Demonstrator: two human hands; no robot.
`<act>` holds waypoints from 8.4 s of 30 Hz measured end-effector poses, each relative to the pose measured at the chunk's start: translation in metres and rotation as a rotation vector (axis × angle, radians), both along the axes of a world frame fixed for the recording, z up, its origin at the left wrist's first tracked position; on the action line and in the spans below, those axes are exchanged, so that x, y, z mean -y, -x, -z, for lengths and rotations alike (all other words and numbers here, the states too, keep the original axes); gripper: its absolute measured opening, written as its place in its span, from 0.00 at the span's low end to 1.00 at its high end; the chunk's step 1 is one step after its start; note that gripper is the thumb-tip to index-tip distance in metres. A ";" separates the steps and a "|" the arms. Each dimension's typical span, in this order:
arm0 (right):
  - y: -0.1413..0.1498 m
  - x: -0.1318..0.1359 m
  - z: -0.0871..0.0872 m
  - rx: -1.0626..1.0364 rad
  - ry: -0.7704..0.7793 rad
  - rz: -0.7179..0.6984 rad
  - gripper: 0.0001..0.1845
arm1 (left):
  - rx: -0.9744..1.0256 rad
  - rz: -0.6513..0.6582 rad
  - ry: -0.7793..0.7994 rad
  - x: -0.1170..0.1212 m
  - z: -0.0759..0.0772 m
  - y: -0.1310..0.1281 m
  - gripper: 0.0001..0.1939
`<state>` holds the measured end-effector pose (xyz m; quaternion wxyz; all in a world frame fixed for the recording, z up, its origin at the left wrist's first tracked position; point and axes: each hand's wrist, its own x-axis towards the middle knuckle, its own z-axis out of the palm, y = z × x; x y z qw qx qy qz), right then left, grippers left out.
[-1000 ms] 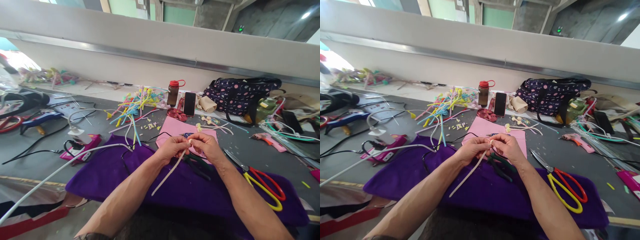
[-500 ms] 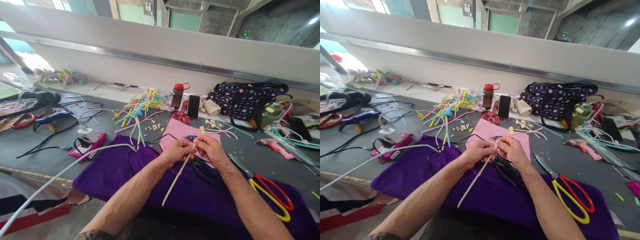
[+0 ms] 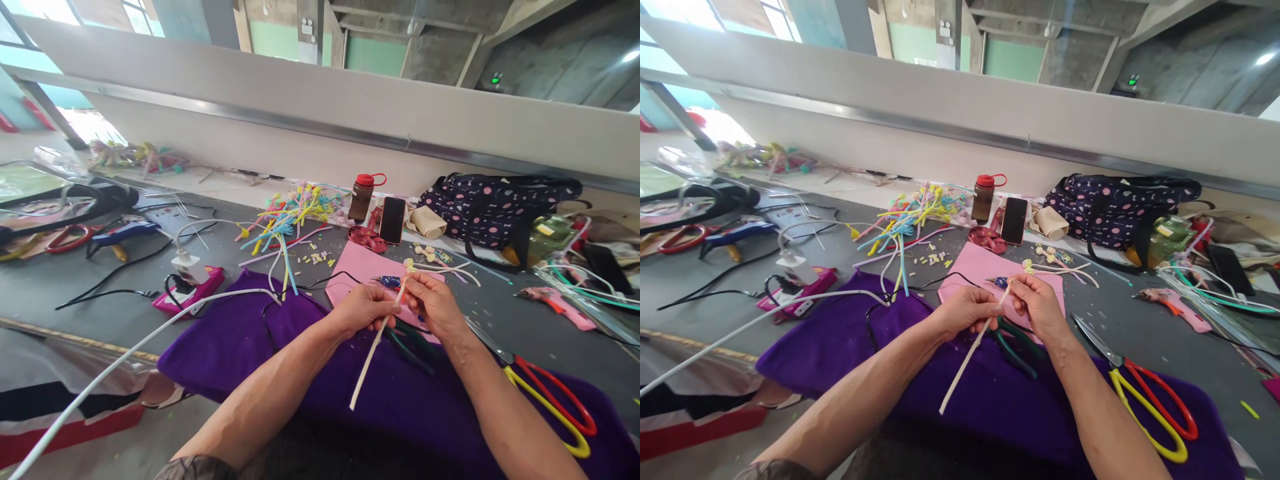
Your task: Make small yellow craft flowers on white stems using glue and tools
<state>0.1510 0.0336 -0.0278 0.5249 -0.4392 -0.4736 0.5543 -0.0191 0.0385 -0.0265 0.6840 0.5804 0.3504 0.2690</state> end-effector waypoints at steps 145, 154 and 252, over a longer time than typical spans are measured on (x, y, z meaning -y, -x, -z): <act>0.000 0.008 0.005 0.152 -0.055 -0.022 0.08 | 0.382 -0.203 0.394 -0.010 0.000 -0.001 0.03; 0.000 0.005 0.011 0.204 -0.055 -0.044 0.08 | 0.274 -0.149 0.312 -0.009 0.007 -0.007 0.10; 0.000 0.010 0.009 -0.100 0.071 -0.300 0.15 | 0.251 -0.068 0.203 -0.009 0.005 -0.002 0.10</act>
